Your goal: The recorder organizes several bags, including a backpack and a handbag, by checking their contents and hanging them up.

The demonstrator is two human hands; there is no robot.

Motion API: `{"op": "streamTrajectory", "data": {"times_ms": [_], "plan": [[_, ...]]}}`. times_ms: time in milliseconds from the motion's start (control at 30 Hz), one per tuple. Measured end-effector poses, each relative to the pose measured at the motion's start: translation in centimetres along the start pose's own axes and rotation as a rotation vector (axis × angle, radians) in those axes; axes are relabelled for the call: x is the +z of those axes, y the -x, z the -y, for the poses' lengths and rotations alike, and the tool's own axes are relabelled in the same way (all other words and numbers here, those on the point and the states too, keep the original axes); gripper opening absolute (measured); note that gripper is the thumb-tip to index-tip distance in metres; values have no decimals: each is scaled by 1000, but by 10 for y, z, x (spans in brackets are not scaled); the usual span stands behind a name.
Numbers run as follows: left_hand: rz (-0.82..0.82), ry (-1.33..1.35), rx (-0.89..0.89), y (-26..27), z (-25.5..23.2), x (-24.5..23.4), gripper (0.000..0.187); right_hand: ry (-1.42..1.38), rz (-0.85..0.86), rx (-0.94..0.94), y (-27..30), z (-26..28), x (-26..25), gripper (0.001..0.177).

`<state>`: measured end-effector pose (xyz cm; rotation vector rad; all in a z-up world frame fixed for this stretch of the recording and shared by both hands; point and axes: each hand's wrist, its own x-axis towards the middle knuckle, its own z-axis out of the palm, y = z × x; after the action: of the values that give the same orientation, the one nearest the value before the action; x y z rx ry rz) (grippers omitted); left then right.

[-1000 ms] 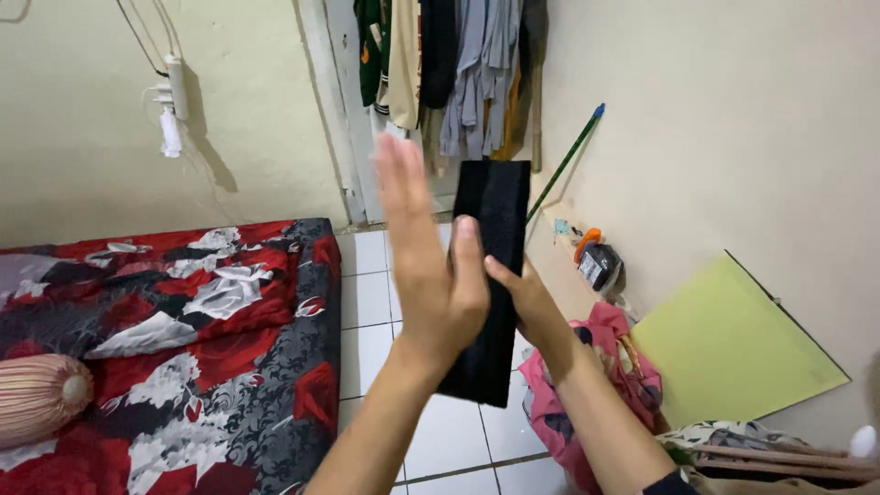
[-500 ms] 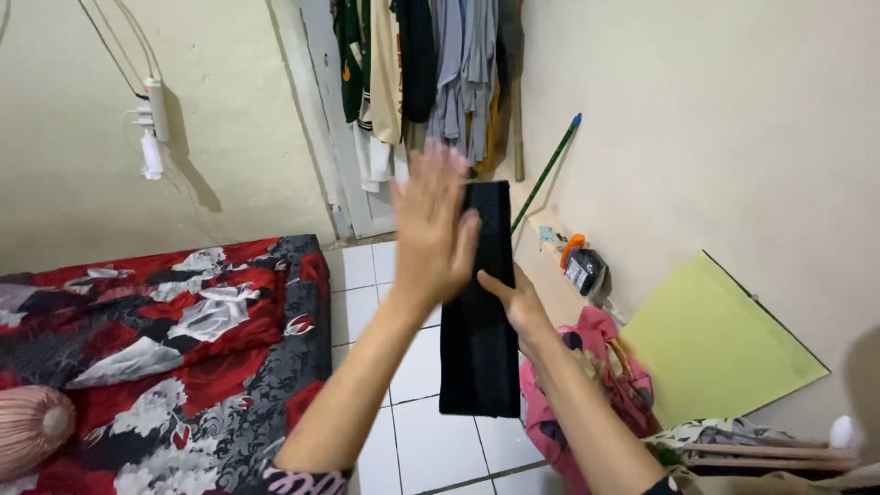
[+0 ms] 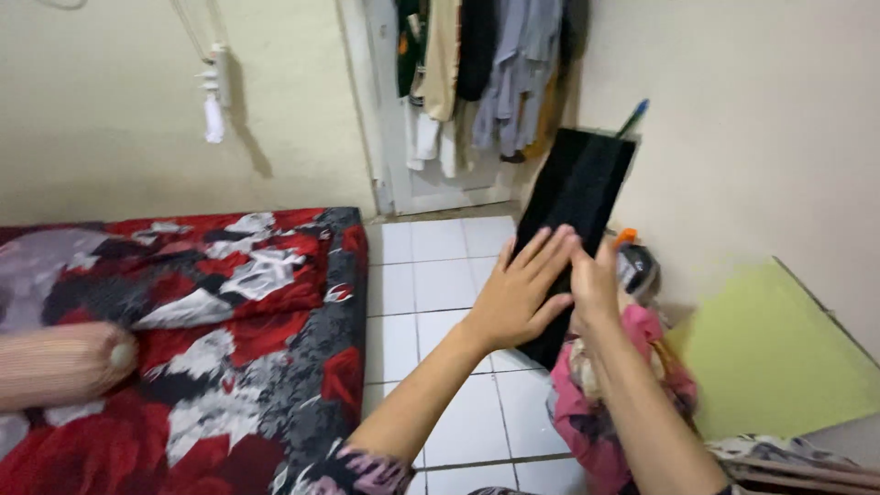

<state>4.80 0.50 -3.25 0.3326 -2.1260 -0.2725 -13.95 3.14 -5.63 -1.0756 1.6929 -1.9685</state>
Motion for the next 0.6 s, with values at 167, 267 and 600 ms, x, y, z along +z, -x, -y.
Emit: {"op": "streamTrajectory", "data": {"times_ms": [167, 267, 600], "plan": [[371, -82, -275, 19, 46, 12, 73, 254, -251, -209, -12, 13, -7, 67], [183, -127, -465, -9, 20, -5, 70, 92, -244, -49, -4, 23, -8, 59], [308, -45, -307, 34, 69, 14, 78, -517, -102, -41, 3, 54, 6, 51]]}}
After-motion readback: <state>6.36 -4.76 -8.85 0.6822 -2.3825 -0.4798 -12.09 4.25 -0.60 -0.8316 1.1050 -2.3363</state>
